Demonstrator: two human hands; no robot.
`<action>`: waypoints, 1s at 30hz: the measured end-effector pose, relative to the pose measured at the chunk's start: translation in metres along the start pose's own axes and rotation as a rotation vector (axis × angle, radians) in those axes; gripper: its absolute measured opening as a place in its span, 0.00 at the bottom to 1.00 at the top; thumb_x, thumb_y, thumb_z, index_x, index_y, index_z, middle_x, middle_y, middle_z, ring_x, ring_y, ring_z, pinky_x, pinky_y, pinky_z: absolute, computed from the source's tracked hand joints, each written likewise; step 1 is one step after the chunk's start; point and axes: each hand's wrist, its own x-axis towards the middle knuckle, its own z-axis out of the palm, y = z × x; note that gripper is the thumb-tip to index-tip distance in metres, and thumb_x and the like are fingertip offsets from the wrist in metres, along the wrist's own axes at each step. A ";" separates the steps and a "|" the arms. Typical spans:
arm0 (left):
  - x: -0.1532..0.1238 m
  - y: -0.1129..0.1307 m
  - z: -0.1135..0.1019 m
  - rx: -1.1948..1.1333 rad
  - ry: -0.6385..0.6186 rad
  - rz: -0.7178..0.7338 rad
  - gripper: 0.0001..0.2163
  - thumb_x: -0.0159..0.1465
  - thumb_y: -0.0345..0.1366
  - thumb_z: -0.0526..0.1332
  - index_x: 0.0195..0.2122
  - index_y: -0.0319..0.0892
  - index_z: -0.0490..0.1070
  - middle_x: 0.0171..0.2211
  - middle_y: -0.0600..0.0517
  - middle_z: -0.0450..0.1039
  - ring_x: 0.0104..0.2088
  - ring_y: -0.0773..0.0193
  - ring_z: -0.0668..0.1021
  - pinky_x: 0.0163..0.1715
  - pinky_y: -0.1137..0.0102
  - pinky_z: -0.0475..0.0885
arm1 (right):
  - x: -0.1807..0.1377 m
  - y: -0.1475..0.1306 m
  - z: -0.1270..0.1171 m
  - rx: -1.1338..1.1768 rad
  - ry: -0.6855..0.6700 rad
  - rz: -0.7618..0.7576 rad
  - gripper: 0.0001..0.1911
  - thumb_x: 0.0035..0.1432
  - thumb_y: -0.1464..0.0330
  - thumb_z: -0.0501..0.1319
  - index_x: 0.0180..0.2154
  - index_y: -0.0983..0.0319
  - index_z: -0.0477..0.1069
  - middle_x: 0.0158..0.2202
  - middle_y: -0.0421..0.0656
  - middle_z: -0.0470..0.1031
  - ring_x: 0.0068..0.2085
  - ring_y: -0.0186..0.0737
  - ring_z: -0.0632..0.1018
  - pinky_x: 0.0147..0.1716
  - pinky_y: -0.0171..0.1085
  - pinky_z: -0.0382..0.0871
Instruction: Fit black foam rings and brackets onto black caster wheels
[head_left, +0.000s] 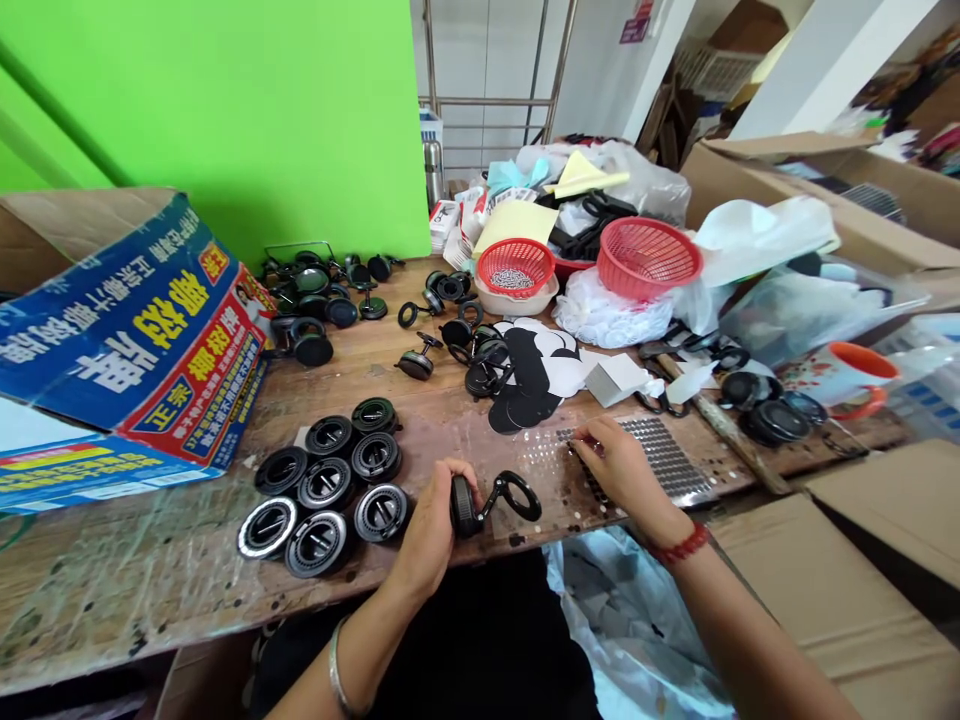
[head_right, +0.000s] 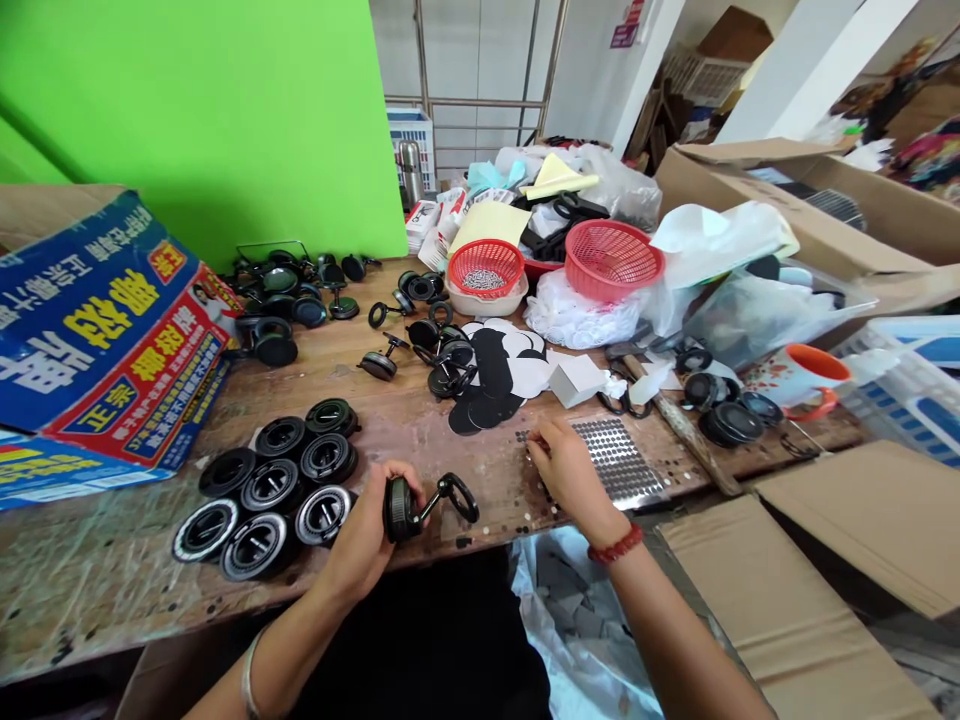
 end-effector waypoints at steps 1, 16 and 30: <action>0.002 -0.003 0.001 0.015 0.030 0.016 0.27 0.63 0.65 0.52 0.30 0.42 0.67 0.25 0.54 0.67 0.27 0.66 0.69 0.28 0.73 0.67 | 0.004 0.005 0.002 -0.043 -0.016 -0.020 0.09 0.61 0.72 0.56 0.28 0.60 0.68 0.29 0.44 0.70 0.32 0.41 0.73 0.34 0.39 0.69; 0.023 -0.011 0.014 0.079 0.258 0.099 0.26 0.63 0.62 0.55 0.25 0.42 0.66 0.21 0.56 0.64 0.21 0.68 0.66 0.20 0.76 0.64 | 0.021 0.004 0.029 -0.214 -0.052 -0.074 0.10 0.52 0.81 0.55 0.27 0.60 0.66 0.30 0.47 0.68 0.35 0.47 0.69 0.38 0.43 0.65; 0.021 0.000 0.025 0.252 0.292 0.276 0.26 0.66 0.60 0.50 0.23 0.43 0.66 0.21 0.55 0.63 0.23 0.65 0.65 0.26 0.72 0.63 | -0.028 -0.111 0.010 0.289 0.029 -0.345 0.09 0.53 0.79 0.59 0.31 0.58 0.66 0.42 0.44 0.70 0.48 0.47 0.69 0.48 0.47 0.65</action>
